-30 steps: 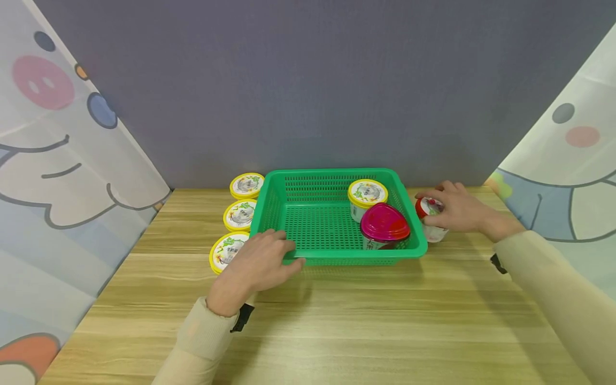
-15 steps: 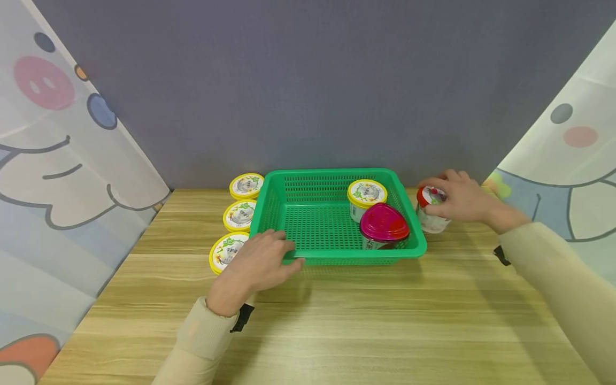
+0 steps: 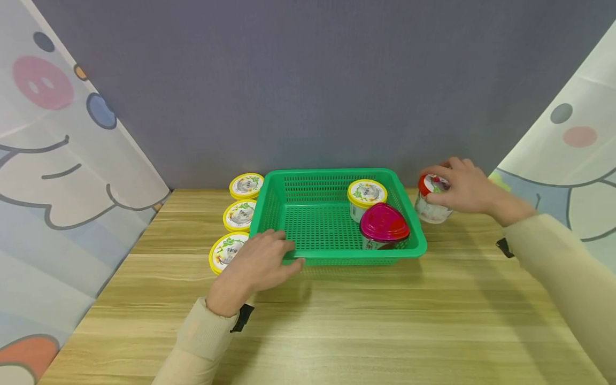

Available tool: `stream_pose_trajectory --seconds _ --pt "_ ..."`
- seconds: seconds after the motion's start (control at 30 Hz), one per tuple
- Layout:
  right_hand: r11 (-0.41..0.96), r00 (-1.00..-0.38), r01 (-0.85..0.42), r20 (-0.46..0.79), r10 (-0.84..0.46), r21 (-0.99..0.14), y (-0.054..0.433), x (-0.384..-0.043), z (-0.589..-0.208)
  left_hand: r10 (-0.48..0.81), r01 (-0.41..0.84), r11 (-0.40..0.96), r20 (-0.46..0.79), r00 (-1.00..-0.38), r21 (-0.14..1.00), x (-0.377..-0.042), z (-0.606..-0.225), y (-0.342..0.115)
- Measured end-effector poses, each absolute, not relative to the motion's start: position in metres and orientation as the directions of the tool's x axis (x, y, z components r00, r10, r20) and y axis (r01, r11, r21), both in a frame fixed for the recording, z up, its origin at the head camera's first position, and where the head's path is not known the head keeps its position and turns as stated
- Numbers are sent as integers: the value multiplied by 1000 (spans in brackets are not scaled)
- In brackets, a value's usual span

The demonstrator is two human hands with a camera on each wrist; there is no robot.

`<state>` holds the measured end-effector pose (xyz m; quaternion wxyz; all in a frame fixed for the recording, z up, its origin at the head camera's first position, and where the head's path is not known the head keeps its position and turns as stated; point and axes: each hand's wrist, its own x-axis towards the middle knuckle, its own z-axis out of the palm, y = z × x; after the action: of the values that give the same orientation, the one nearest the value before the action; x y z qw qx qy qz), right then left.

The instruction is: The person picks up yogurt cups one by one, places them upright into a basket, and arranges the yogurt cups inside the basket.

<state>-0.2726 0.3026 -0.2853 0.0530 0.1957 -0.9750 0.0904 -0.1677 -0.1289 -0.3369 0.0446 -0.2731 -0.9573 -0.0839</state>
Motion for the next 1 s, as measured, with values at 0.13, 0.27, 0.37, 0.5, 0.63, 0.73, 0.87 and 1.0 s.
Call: stream_pose_trajectory --seconds 0.13,0.27,0.37,0.5,0.63,0.73,0.87,1.0 --pt "908 -919 -387 147 -366 -160 300 -272 -279 515 530 837 133 -847 135 -168 -337 -129" --pt "911 -921 -381 146 -360 -159 298 -271 -273 517 534 835 144 -844 134 -168 -338 -128" --pt "911 -920 -382 153 -359 -154 295 -271 -267 517 535 834 148 -843 134 -168 -338 -127" --pt "907 -915 -390 179 -362 -158 288 -270 -259 515 533 835 147 -844 135 -168 -337 -128" --pt "904 -914 -393 182 -363 -168 281 -268 -251 513 530 837 144 -846 134 -167 -337 -128" --pt "902 -912 -397 181 -368 -169 276 -266 -247 512 528 838 142 -847 133 -167 -337 -128" --pt "896 -905 -411 191 -380 -169 270 -265 -244 511 529 838 146 -847 134 -167 -337 -128" --pt "889 -898 -425 200 -391 -171 265 -264 -240 512 531 837 152 -845 134 -167 -337 -129"
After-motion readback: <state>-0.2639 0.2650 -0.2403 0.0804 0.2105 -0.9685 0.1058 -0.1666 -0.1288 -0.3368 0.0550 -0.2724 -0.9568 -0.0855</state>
